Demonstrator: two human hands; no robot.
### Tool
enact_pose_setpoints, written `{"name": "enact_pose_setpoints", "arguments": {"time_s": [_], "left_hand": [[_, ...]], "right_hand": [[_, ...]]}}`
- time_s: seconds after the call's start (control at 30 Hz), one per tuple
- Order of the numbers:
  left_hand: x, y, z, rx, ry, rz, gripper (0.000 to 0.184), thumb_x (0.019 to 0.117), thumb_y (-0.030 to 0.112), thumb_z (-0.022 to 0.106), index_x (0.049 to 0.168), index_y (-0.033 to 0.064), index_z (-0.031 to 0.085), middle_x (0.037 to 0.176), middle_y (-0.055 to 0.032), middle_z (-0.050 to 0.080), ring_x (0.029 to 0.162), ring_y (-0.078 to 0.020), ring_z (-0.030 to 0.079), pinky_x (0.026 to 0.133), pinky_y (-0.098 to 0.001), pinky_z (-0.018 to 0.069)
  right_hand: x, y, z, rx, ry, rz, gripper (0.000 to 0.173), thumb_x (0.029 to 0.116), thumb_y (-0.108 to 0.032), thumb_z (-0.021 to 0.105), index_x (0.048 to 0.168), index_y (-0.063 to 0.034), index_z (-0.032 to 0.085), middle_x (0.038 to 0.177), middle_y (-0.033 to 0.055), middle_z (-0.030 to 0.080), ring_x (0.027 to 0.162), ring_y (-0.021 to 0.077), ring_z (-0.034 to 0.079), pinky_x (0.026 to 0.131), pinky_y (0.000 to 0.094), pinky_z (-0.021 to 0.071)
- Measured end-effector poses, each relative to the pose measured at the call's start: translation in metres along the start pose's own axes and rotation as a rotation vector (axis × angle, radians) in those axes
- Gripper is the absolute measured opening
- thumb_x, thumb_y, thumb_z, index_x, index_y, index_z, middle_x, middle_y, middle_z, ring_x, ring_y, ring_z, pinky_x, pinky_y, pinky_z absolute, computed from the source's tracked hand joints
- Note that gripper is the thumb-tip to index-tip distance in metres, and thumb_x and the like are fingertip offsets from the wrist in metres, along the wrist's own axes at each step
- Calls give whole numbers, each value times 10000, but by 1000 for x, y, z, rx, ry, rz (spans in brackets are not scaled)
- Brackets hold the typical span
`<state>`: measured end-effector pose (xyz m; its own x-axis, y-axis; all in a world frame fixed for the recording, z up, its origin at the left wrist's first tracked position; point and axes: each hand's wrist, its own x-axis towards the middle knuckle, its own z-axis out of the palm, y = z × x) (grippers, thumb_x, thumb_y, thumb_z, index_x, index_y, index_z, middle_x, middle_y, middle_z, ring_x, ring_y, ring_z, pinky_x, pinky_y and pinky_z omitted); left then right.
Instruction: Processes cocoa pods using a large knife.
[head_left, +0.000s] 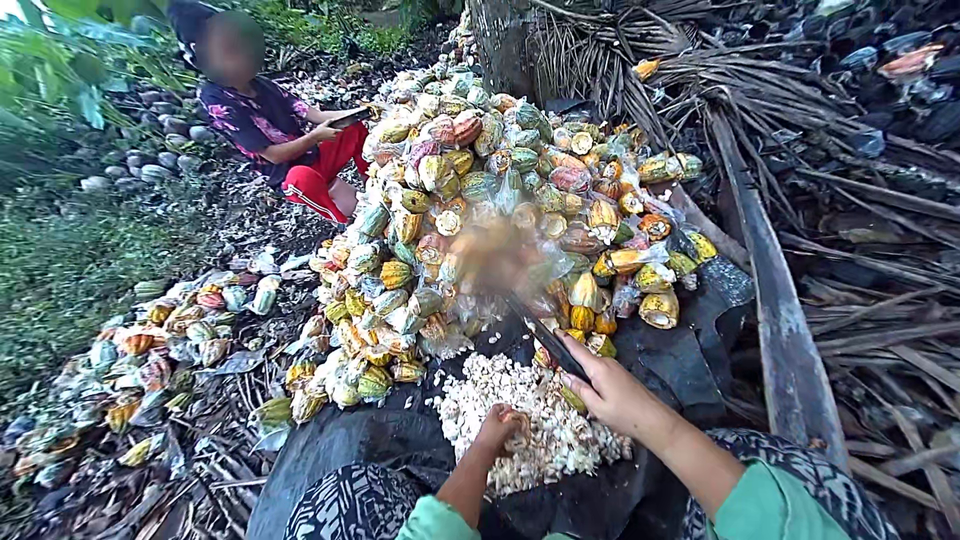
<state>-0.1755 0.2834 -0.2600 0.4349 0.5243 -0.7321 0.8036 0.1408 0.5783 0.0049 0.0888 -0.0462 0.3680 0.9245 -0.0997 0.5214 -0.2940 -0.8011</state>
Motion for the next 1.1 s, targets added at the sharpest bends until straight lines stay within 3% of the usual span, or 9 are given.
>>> {"name": "enact_pose_setpoints", "arguments": {"time_s": [0.13,0.27,0.33,0.43,0.57,0.73,0.93,1.0,1.1], "left_hand": [[-37,56,-71,-883,80,242,440,1081,260,452,1478,124,322,1110,-203,642,832,-289,674,672,-436,589],[-100,132,-139,-1174,165,494,574,1082,547,290,1350,69,459,1056,-169,657,841,-270,687,704,-414,608],[-114,147,-161,-1194,187,633,617,1051,614,326,1358,101,475,1131,-162,641,938,-286,671,770,-463,592],[-140,172,-174,-1146,256,809,481,1071,535,299,1209,136,529,995,-90,671,865,-220,679,722,-422,598],[-146,172,-173,-1034,468,1002,403,1068,348,449,1406,133,400,1129,-86,652,962,-202,668,785,-403,587],[-140,163,-131,-599,512,1148,533,978,417,615,1402,124,477,1144,-12,659,969,-91,650,833,-332,575],[-133,170,-138,-787,153,887,375,1073,470,370,1247,194,553,935,19,674,795,-92,659,687,-301,580],[-150,182,-142,-828,98,751,525,1088,508,184,1030,168,580,772,-6,669,672,-127,659,595,-313,575],[-153,190,-151,-816,95,704,541,1088,500,161,1090,128,553,843,-49,670,752,-171,674,659,-353,585]], "right_hand": [[9,-14,12,20,14,-59,657,1063,-248,474,1641,-111,196,1226,195,674,951,316,710,902,507,563],[15,-24,38,0,43,-243,599,1082,-278,399,1632,-97,243,1030,185,709,706,278,676,739,485,584],[16,-30,50,-10,39,-360,578,1082,-257,389,1624,-91,273,1013,184,715,701,274,676,727,473,587],[16,-38,61,8,-13,-444,573,1075,-220,393,1623,-97,280,1176,186,702,778,258,690,785,450,581],[15,-52,67,202,-187,-278,609,1078,-172,368,1648,-115,161,863,116,630,543,174,554,559,366,538],[9,-63,61,463,-252,-104,636,1084,-146,355,1652,-131,70,783,45,557,507,132,545,500,304,528],[18,-48,21,114,-371,-150,638,1097,-146,393,1660,-197,96,946,151,615,569,189,553,565,363,523],[16,-45,11,-116,-323,-250,628,1090,-152,431,1657,-205,167,1065,241,682,796,348,665,780,518,543],[11,-35,1,-313,-245,-340,593,1076,-147,451,1637,-222,274,1100,271,701,1008,466,681,937,630,496]]}}
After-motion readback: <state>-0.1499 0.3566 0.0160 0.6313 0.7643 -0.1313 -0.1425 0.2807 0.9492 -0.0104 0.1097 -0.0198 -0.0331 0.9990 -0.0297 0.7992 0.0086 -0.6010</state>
